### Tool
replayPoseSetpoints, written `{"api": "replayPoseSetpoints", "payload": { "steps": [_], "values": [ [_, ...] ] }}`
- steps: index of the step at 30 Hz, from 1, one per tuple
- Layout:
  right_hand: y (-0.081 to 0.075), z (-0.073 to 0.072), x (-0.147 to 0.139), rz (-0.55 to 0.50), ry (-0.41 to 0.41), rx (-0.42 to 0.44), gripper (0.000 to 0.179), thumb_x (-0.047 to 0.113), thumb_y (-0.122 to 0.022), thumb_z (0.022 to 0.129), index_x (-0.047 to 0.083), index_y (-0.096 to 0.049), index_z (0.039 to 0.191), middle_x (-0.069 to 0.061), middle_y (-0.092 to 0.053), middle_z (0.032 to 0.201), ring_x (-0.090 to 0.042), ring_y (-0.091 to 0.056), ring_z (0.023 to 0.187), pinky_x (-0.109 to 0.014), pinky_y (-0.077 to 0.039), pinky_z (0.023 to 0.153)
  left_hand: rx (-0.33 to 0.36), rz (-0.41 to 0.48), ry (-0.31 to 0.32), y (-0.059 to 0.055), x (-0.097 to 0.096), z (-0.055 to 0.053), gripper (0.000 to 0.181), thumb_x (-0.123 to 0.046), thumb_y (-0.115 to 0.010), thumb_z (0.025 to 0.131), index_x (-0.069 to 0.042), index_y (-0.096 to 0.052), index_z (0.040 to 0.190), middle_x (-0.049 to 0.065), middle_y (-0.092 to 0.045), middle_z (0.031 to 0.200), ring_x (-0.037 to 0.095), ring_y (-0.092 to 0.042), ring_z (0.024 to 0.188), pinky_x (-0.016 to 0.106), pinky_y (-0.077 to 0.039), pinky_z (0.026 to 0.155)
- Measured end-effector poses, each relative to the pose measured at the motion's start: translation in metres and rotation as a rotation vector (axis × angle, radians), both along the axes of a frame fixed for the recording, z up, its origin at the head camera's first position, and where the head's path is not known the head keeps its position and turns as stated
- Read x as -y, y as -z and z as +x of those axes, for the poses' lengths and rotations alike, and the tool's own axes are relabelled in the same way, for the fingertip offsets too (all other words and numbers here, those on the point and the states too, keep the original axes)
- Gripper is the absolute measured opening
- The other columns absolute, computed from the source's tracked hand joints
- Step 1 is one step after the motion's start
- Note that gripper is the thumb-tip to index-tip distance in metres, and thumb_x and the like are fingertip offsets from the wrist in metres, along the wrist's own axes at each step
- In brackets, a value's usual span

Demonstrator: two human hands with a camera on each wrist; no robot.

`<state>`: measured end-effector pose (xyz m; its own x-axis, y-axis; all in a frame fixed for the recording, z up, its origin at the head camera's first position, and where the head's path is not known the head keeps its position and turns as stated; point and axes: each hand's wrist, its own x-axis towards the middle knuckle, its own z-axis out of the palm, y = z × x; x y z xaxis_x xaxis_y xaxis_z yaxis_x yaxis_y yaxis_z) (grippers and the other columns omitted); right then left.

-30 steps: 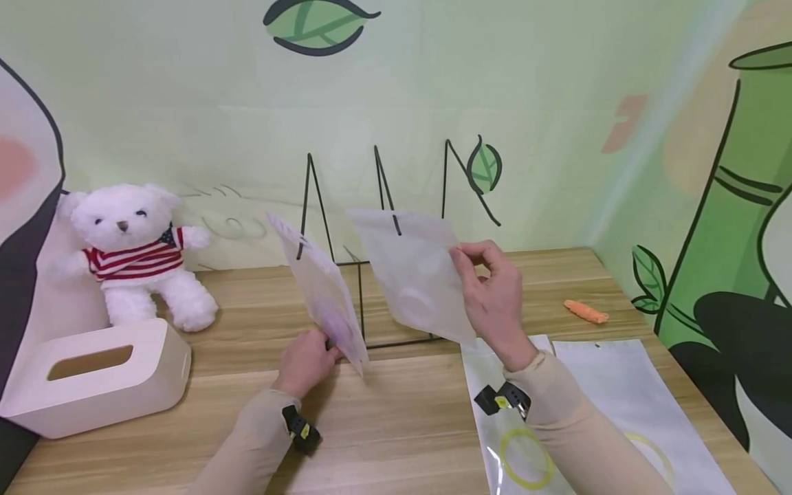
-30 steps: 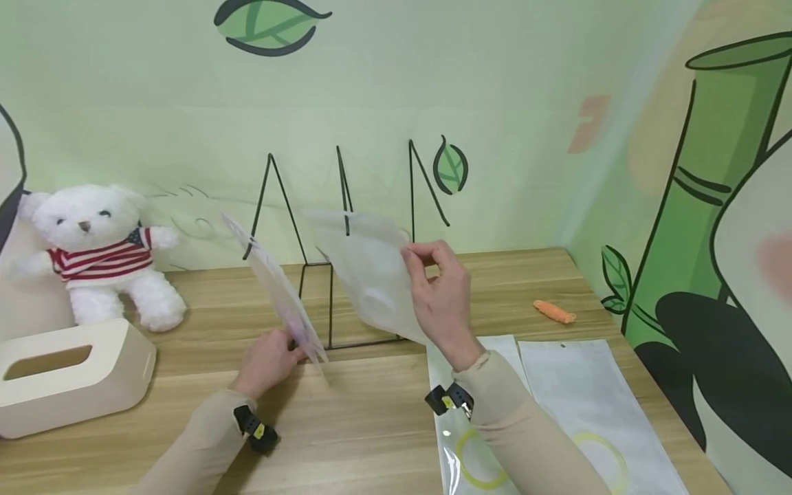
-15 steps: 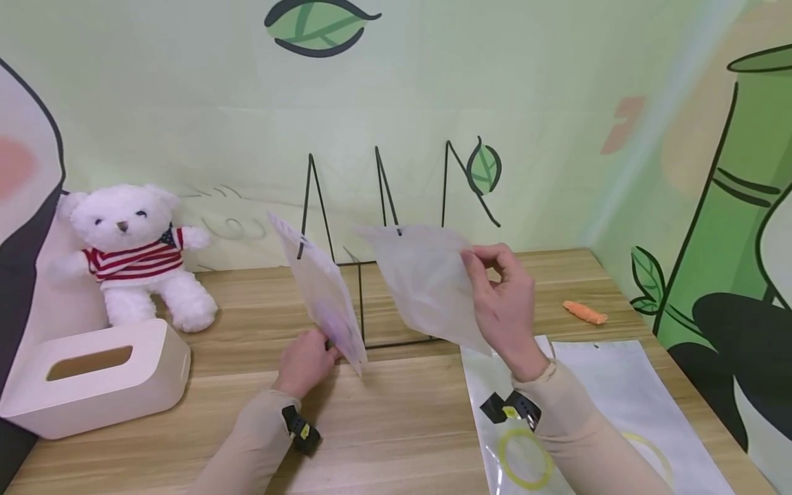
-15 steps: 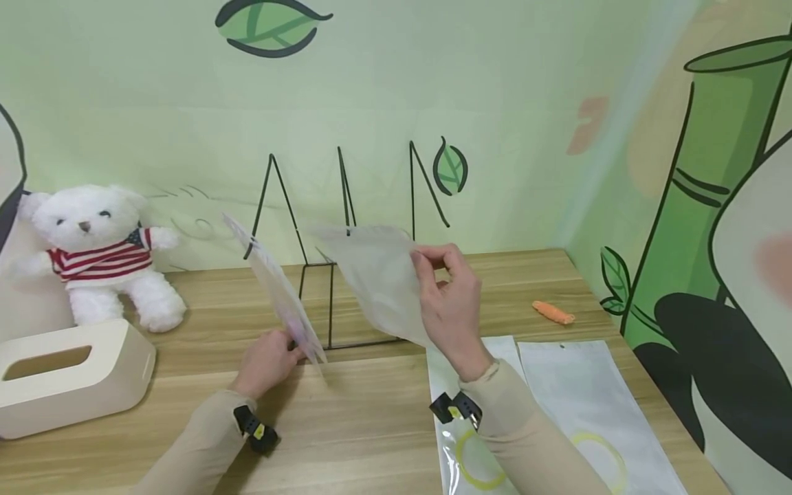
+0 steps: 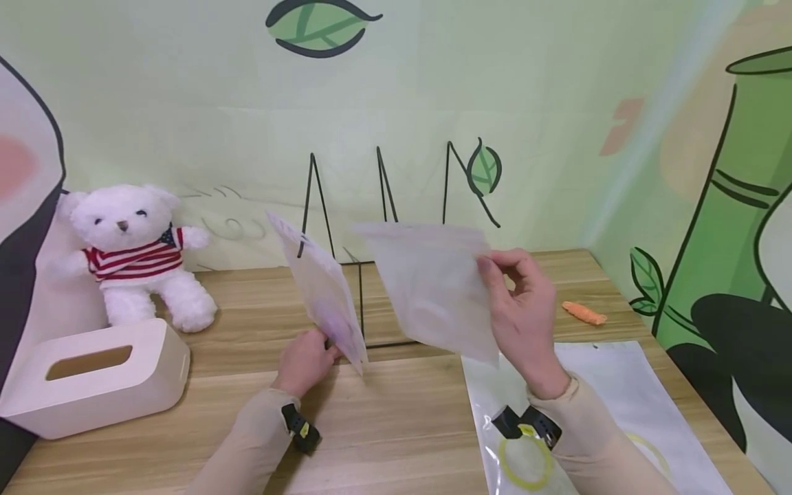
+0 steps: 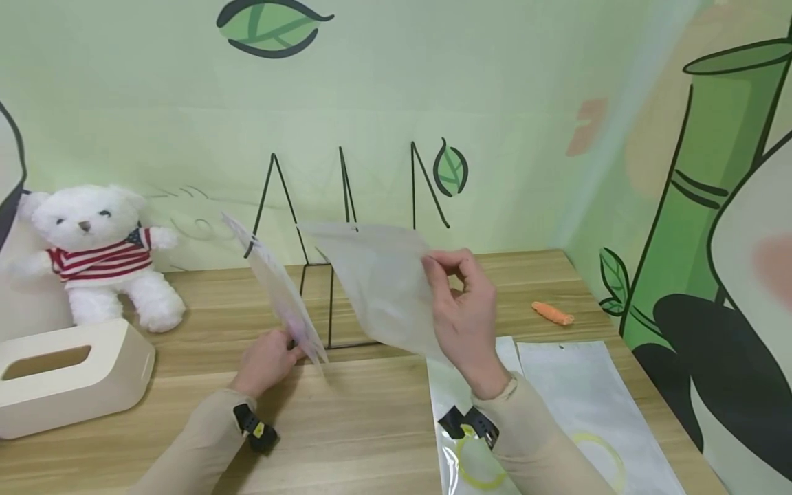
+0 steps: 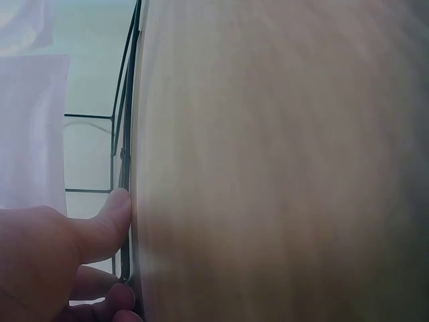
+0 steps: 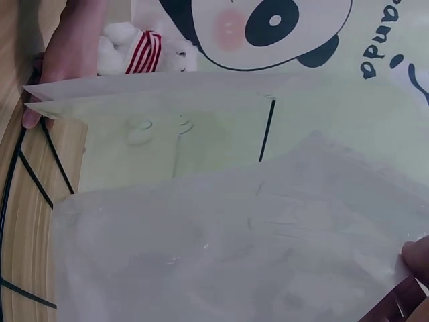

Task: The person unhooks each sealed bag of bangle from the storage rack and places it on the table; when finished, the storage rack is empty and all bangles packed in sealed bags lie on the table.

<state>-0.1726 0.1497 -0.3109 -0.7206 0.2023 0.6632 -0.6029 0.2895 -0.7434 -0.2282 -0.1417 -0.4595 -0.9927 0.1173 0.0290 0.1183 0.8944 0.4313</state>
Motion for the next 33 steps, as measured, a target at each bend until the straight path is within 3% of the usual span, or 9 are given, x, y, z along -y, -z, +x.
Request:
{"api": "replayPoseSetpoints", "payload": {
  "steps": [10, 17, 25, 33],
  "values": [
    [0.004, 0.013, -0.004, 0.022, -0.02, -0.043, 0.008, -0.003, -0.063, 0.091, -0.009, -0.061, 0.096, -0.012, -0.064, 0.093, -0.018, -0.063, 0.086, -0.024, -0.051, 0.077, -0.014, -0.001, 0.011, 0.001, 0.001, -0.002, 0.022, -0.033, -0.07, 0.087, -0.011, -0.066, 0.083, 0.01, -0.065, 0.08, 0.025, -0.056, 0.065, 0.045, -0.044, 0.054],
    [0.01, 0.027, -0.003, 0.022, -0.048, -0.033, 0.005, -0.008, -0.063, 0.089, -0.009, -0.061, 0.094, -0.013, -0.064, 0.09, -0.016, -0.06, 0.082, -0.022, -0.048, 0.071, -0.006, -0.006, 0.007, -0.001, 0.0, -0.002, 0.021, -0.033, -0.069, 0.088, -0.012, -0.067, 0.086, 0.011, -0.066, 0.083, 0.025, -0.056, 0.066, 0.045, -0.044, 0.053],
    [0.019, 0.036, -0.001, 0.01, -0.094, 0.035, 0.004, -0.007, -0.061, 0.09, -0.008, -0.06, 0.094, -0.014, -0.062, 0.088, -0.016, -0.056, 0.078, -0.021, -0.045, 0.066, 0.002, 0.0, -0.003, -0.003, -0.001, -0.001, 0.023, -0.034, -0.07, 0.087, -0.012, -0.067, 0.085, 0.011, -0.067, 0.083, 0.025, -0.057, 0.066, 0.046, -0.044, 0.054],
    [0.036, 0.031, -0.003, 0.014, -0.087, 0.151, 0.006, 0.0, -0.064, 0.091, -0.004, -0.062, 0.095, -0.012, -0.064, 0.09, -0.016, -0.057, 0.079, -0.021, -0.046, 0.067, -0.003, 0.004, -0.008, -0.001, 0.0, 0.0, 0.022, -0.034, -0.07, 0.086, -0.012, -0.066, 0.083, 0.011, -0.067, 0.084, 0.026, -0.058, 0.068, 0.047, -0.045, 0.055]
  ]
}}
